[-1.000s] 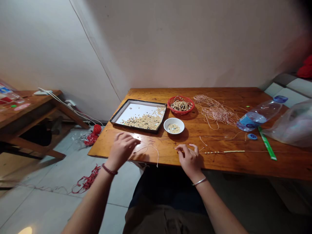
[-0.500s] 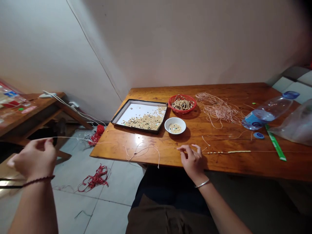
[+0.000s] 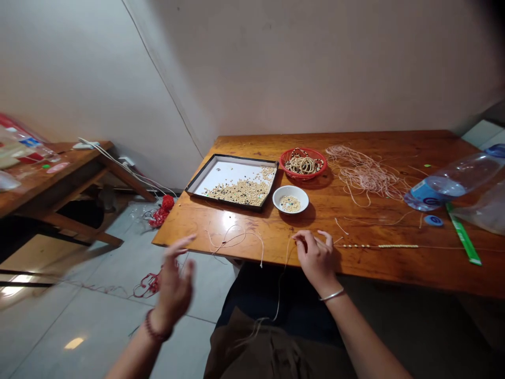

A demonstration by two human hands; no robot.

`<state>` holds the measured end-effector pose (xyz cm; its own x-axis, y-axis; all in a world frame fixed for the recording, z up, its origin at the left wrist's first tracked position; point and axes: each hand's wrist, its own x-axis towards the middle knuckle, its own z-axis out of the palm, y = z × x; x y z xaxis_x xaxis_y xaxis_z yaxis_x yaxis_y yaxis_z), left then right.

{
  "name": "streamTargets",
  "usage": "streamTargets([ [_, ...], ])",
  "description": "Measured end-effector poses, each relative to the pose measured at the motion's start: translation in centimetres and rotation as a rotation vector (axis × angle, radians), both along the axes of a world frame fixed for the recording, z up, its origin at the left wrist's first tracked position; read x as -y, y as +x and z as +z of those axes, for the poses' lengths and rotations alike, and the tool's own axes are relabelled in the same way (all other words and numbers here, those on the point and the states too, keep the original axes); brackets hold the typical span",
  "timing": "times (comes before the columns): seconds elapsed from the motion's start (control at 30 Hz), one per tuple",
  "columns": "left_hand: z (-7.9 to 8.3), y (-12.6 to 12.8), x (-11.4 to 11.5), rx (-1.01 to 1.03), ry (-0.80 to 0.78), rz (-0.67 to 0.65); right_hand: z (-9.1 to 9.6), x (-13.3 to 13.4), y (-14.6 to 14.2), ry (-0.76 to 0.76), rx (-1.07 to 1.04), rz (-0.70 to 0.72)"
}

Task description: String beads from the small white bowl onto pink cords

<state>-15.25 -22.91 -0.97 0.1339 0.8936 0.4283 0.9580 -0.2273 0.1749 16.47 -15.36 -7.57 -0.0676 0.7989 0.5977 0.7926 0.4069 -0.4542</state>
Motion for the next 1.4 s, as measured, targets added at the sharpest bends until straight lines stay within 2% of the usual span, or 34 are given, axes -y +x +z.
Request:
streamTargets([
  [0.07, -2.1, 1.5, 0.1, -0.109, -0.111, -0.216, -0.1, 0.0, 0.0, 0.003, -0.002, 0.000],
  [0.1, -3.0, 2.0, 0.0, -0.164, -0.165, -0.254, -0.1, 0.0, 0.0, 0.006, -0.003, 0.000],
  [0.2, -4.2, 1.6, -1.2, -0.298, -0.281, -0.216, -0.1, 0.0, 0.0, 0.007, -0.005, 0.014],
  [0.3, -3.2, -0.8, -3.2, -0.325, -0.331, -0.074, 0.0, 0.1, 0.0, 0.002, -0.011, 0.026],
  [0.4, -1.6, -3.1, -5.8, -0.330, -0.401, 0.025, 0.0, 0.1, -0.1, 0.007, -0.015, 0.016],
  [0.5, -0.6, -4.3, -8.5, -0.332, -0.465, 0.088, 0.0, 0.0, 0.0, 0.011, -0.021, 0.016],
  [0.7, 0.1, -4.9, -12.9, -0.336, -0.505, 0.126, -0.3, 0.0, -0.1, 0.010, -0.021, 0.035],
  [0.97, 0.1, -5.2, -15.4, -0.320, -0.466, 0.101, 0.0, 0.0, -0.1, 0.008, -0.003, 0.034],
  [1.1, 0.5, -5.4, -16.0, -0.264, -0.488, 0.119, 0.0, 0.1, -0.1, 0.002, -0.002, 0.041],
  [1.2, 1.1, -4.5, -15.1, -0.226, -0.434, 0.151, -0.1, 0.1, -0.1, 0.010, -0.001, 0.049],
  [1.3, 1.5, -1.4, -12.7, -0.181, -0.196, 0.175, -0.1, 0.2, -0.1, 0.007, -0.001, 0.071],
  [1.37, 1.6, 2.0, -10.6, -0.123, -0.073, 0.112, 0.0, 0.2, -0.1, -0.004, 0.008, 0.089],
  [1.4, 1.5, 4.0, -9.6, -0.119, -0.064, 0.080, 0.1, 0.2, -0.2, -0.007, 0.014, 0.097],
])
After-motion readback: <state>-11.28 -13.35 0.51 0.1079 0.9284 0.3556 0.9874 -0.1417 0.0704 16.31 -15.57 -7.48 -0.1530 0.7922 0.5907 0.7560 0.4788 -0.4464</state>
